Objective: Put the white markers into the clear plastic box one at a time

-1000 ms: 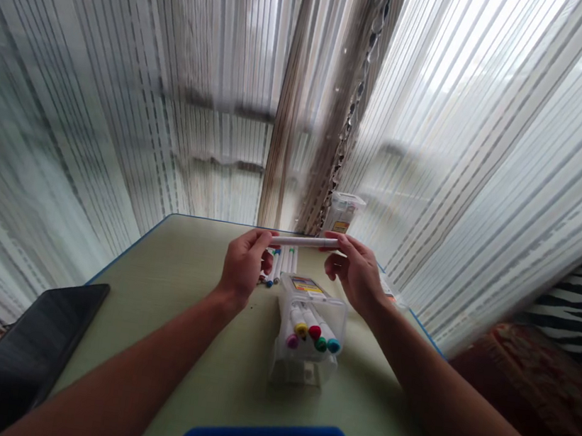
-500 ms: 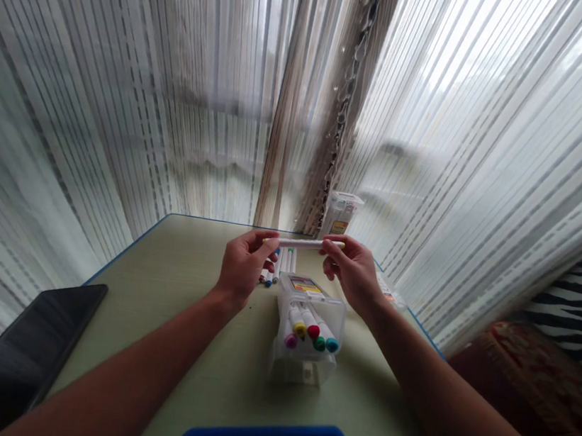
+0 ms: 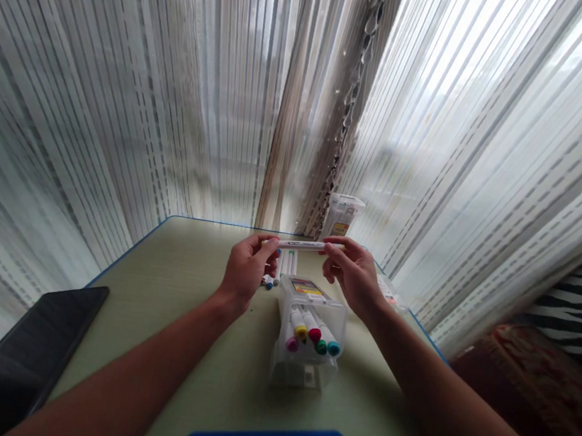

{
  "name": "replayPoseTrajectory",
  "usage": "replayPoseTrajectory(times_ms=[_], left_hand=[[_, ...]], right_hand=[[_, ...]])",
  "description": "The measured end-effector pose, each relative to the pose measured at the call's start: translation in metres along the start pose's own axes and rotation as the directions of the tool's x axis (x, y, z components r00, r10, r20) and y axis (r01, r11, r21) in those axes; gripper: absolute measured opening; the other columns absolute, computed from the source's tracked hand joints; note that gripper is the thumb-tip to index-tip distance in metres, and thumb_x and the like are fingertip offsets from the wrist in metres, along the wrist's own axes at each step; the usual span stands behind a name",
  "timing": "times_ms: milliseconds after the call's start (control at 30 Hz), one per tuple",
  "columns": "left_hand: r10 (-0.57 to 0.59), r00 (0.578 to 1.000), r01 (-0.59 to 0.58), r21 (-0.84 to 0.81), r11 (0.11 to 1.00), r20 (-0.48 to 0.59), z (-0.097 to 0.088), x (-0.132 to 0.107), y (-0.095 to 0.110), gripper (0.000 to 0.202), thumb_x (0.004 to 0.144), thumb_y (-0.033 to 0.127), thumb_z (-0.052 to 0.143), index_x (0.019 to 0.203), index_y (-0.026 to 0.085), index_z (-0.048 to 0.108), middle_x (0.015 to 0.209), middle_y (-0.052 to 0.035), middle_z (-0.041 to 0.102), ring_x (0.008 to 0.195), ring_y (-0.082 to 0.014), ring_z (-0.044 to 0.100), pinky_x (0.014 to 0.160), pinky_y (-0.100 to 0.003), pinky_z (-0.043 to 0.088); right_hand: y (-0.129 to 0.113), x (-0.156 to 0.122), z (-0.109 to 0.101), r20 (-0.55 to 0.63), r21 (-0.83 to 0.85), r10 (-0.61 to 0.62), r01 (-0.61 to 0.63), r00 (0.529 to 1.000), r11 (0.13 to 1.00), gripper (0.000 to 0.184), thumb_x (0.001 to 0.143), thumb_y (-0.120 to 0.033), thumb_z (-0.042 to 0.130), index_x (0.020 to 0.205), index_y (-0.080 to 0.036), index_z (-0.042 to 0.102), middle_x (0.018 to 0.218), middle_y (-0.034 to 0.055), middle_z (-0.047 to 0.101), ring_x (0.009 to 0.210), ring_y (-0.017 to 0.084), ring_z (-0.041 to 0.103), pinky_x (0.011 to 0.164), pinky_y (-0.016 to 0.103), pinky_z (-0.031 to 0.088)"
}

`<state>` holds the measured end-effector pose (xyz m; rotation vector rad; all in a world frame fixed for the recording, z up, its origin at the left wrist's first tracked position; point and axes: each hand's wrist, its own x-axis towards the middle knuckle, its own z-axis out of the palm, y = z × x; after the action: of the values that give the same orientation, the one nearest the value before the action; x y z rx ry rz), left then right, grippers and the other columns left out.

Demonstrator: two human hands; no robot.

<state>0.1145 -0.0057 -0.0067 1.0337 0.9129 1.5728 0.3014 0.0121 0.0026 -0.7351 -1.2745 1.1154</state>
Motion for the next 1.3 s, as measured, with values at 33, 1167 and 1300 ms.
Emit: replayPoseTrajectory(times_ms=[33,1167,1300], left_hand=[[-0.002,1.0,0.002,-0.006,1.0,-0.001,0.0002,-0.0002,0.0004,0.025,0.075,0.033,0.07,0.091,0.014,0.065,0.067,0.0013,0.058,0.049,-0.0078,0.051,0.044,-0.021,0.042],[0.074,0.996,-0.073,0.023,0.997,-0.046,-0.004,0.0038,-0.0021,0.026,0.076,0.033,0.067,0.093,0.014,0.064,0.076,-0.0033,0.064,0.05,-0.008,0.052,0.043,-0.021,0.043],[0.093,0.994,-0.092,0.022,0.996,-0.063,-0.0046,0.0051,0.0009,0.028,0.076,0.031,0.067,0.098,0.015,0.063,0.079,-0.0031,0.065,0.05,-0.0081,0.053,0.042,-0.021,0.043]], right_hand=[[0.0,0.0,0.0,-0.006,0.007,0.007,-0.007,1.0,1.0,0.029,0.071,-0.039,0.079,0.087,-0.017,0.068,0.073,0.0008,0.068,0.042,0.008,0.053,0.036,0.021,0.035],[0.004,0.0032,-0.004,-0.061,-0.001,-0.003,0.003,0.998,1.0,0.032,0.075,-0.043,0.076,0.091,-0.016,0.07,0.075,0.002,0.067,0.041,0.007,0.054,0.034,0.02,0.036],[0.0059,0.0036,-0.0053,-0.04,-0.02,-0.022,0.022,0.999,1.0,0.03,0.076,-0.04,0.075,0.093,-0.017,0.07,0.077,0.0019,0.068,0.042,0.008,0.055,0.034,0.02,0.037]])
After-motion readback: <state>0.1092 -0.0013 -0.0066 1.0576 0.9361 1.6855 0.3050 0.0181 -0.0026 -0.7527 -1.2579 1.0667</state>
